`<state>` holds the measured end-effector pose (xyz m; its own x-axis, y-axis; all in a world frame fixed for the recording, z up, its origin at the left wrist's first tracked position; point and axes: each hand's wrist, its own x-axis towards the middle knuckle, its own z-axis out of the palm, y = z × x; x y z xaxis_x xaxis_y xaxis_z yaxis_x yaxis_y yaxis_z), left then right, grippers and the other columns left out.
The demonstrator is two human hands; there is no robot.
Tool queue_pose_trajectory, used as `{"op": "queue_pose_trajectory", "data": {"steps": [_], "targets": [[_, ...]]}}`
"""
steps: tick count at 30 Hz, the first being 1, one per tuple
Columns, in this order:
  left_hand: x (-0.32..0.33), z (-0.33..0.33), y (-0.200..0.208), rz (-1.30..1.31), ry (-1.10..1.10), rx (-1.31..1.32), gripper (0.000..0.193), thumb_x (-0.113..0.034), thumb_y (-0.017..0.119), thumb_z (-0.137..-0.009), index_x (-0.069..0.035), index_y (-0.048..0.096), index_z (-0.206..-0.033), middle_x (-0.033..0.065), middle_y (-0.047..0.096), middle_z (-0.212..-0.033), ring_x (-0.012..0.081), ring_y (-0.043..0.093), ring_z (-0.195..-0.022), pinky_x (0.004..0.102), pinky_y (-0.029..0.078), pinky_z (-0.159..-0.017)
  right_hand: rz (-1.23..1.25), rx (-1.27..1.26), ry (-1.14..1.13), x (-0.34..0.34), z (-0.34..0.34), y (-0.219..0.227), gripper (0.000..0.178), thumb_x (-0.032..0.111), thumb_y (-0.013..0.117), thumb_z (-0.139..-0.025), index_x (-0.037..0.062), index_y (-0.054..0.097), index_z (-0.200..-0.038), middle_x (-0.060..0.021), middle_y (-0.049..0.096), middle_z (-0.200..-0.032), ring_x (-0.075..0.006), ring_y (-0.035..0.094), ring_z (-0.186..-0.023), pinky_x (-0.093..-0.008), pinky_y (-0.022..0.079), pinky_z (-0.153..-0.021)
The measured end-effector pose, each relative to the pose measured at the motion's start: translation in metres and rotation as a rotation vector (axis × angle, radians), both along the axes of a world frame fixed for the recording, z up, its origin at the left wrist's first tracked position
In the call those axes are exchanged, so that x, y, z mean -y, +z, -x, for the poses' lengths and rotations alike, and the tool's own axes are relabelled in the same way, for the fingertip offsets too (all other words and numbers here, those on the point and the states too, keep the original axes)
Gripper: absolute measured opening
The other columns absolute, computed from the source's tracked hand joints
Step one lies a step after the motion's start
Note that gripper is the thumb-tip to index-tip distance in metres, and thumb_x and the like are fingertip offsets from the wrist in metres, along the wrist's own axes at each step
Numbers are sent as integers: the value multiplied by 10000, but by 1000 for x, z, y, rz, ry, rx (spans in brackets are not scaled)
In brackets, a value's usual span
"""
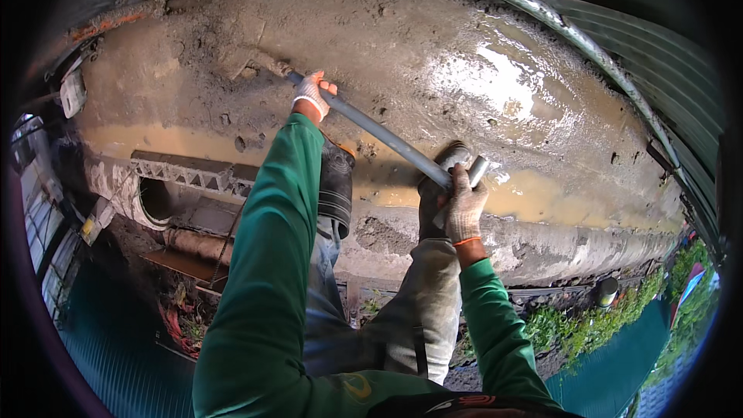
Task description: The person uses a shovel to scoop and move wet mud and debris from a muddy floor inside a confined space. They repeatedly lift and toss the mud toward a different area while standing in place.
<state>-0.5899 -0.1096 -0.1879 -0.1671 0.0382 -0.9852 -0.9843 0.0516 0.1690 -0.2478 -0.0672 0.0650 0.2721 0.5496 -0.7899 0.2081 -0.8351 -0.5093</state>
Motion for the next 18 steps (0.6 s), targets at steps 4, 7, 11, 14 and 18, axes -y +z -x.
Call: {"op": "queue_pose_trajectory", "data": {"steps": [4, 7, 11, 14, 18], "targets": [[2, -1, 35, -18, -4, 18, 271, -141, 612, -1000, -128, 447, -786, 10, 400, -528, 210, 423, -470, 377, 462, -507, -108, -11, 65, 17, -5, 42, 296, 270, 734, -975, -7, 639, -937, -24, 591, -658, -115, 557, -452, -286, 436, -400], [13, -41, 57, 22, -17, 69, 280, -145, 588, -1003, -138, 446, -761, -4, 398, -536, 211, 427, -468, 370, 445, -514, -210, -21, 124, 40, -41, 70, 273, 238, 740, -968, -27, 687, -999, -26, 604, -665, -113, 570, -463, -274, 426, -398], [24, -138, 61, 0, 20, 96, 293, -214, 661, -971, -150, 448, -781, -7, 404, -553, 204, 413, -485, 354, 442, -513, -137, 50, 90, 55, -127, 74, 294, 255, 748, -960, -20, 669, -894, -11, 583, -641, -107, 568, -493, -275, 423, -411], [27, -217, 71, -20, 108, 168, 258, -223, 672, -973, -140, 479, -822, 3, 428, -571, 204, 435, -489, 366, 480, -518, -122, 110, 49, 48, -207, 78, 309, 287, 721, -975, 28, 608, -852, -12, 569, -642, -104, 519, -453, -278, 402, -396], [26, -313, 124, 46, 42, 135, 168, -243, 626, -1034, -121, 566, -936, -7, 439, -754, 164, 447, -593, 375, 504, -608, -29, 130, -17, 39, -307, 118, 276, 268, 707, -983, 45, 578, -884, -17, 555, -668, -108, 494, -433, -269, 395, -364]]}}
